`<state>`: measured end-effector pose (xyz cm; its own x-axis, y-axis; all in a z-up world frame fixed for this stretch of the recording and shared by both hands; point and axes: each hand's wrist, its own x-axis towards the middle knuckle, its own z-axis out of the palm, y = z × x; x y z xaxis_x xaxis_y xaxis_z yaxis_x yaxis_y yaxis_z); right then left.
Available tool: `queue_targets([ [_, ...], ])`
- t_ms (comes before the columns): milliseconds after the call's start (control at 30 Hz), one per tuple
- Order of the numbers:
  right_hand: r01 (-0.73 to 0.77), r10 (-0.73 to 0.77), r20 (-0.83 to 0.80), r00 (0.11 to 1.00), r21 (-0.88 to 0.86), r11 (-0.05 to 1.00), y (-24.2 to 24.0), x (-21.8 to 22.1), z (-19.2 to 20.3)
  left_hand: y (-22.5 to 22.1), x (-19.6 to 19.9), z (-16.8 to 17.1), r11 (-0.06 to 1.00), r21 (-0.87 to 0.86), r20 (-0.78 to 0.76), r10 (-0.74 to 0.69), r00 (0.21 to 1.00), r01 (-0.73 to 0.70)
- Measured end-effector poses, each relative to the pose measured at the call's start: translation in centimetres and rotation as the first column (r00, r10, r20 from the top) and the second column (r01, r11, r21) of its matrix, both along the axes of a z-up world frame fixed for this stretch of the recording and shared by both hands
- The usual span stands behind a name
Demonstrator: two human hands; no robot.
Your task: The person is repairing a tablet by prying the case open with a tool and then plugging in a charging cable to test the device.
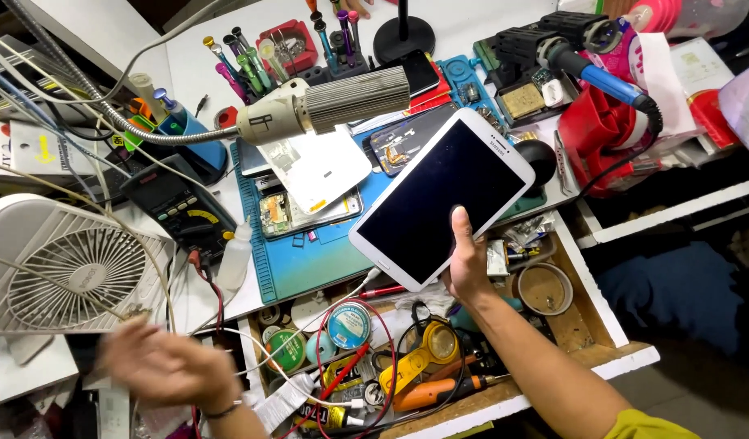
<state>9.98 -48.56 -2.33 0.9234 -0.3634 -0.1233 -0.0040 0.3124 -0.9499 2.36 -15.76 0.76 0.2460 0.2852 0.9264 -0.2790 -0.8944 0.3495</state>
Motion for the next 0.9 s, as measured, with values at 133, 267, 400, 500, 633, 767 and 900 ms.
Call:
queue_targets([
  [133, 0.056, -0.055, -0.031, 0.998, 0.042, 0.998, -0.3, 0.8, -0.7, -11.1, 3.9, -1.1, 0.824, -0.135, -0.543, -0.527, 0.654, 0.551],
  [267, 0.07, -0.111, 0.293, 0.949, 0.149, 0.986, -2.9, 3.0, -9.1, -14.9, 5.7, 0.1, 0.843, -0.328, -0.767, -0.501, 0.401, 0.425],
  [400, 0.116, -0.12, 0.181, 0.976, 0.031, 0.993, -2.0, 2.0, -3.7, -14.8, 5.1, -3.1, 0.845, -0.24, -0.843, -0.426, 0.328, 0.478],
  [500, 0.112, -0.107, 0.102, 0.989, -0.038, 0.993, -1.4, 1.7, -1.7, -14.1, 5.1, -4.7, 0.795, -0.146, -0.836, -0.418, 0.356, 0.589],
  [633, 0.079, -0.076, 0.145, 0.987, -0.017, 0.997, -1.4, 1.7, -2.5, -13.5, 5.5, -5.9, 0.734, -0.106, -0.734, -0.513, 0.445, 0.671],
  [767, 0.009, -0.006, 0.13, 0.991, -0.016, 1.0, -2.0, 1.9, -3.2, -13.7, 5.6, -6.7, 0.756, -0.084, -0.7, -0.508, 0.502, 0.649],
  [900, -0.105, 0.12, 0.135, 0.984, -0.112, 0.988, -2.6, 1.7, -2.7, -14.1, 5.4, -6.6, 0.758, -0.066, -0.696, -0.501, 0.514, 0.649],
])
